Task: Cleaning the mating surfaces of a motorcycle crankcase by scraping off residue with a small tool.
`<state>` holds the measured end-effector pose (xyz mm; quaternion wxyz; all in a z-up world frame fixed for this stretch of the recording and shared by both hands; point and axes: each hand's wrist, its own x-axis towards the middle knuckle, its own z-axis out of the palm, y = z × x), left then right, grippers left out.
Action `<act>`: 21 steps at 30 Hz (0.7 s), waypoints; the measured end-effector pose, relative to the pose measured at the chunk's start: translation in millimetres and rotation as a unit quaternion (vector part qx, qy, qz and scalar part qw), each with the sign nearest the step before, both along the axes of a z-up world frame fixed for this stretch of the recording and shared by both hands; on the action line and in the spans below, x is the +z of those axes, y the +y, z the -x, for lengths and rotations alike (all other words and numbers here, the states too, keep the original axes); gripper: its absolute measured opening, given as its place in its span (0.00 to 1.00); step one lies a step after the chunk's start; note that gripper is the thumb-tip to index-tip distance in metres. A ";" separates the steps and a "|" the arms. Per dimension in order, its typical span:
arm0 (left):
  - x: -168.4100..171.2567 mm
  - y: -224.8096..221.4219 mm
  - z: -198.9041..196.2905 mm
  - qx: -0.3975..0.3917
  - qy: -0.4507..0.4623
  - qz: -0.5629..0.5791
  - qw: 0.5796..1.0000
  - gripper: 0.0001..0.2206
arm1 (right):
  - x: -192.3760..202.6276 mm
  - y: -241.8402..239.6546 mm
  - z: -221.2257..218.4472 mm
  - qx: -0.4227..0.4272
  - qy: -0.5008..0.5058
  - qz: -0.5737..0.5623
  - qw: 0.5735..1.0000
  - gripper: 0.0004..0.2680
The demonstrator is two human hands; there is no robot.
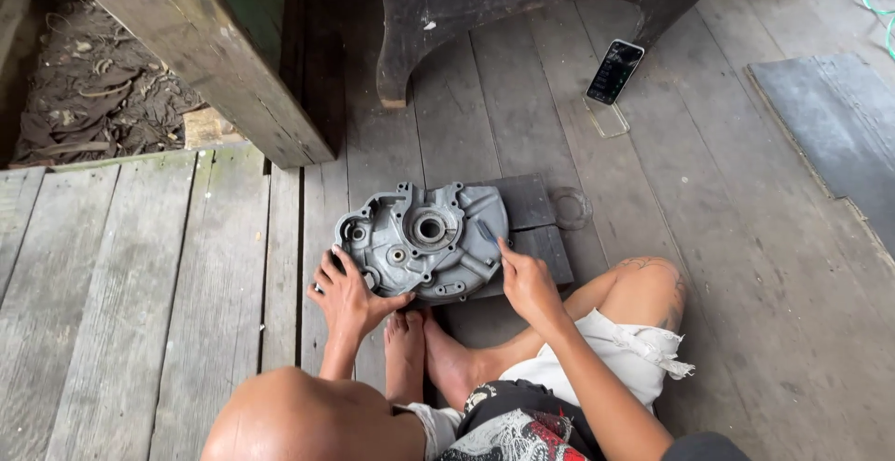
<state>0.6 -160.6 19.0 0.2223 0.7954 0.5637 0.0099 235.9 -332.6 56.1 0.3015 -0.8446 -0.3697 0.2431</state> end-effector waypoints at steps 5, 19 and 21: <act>1.3 0.5 -0.7 0.004 -0.002 -0.003 1.000 0.71 | 11.2 -33.9 8.5 -0.008 0.005 0.034 0.999 0.17; 3.6 -4.6 2.5 0.008 -0.016 0.009 1.000 0.71 | 11.8 -41.9 11.7 -0.016 -0.005 0.029 0.999 0.15; 10.4 -1.1 -0.6 0.007 -0.019 0.003 1.000 0.71 | 13.7 -27.2 8.5 -0.009 -0.012 0.009 1.000 0.16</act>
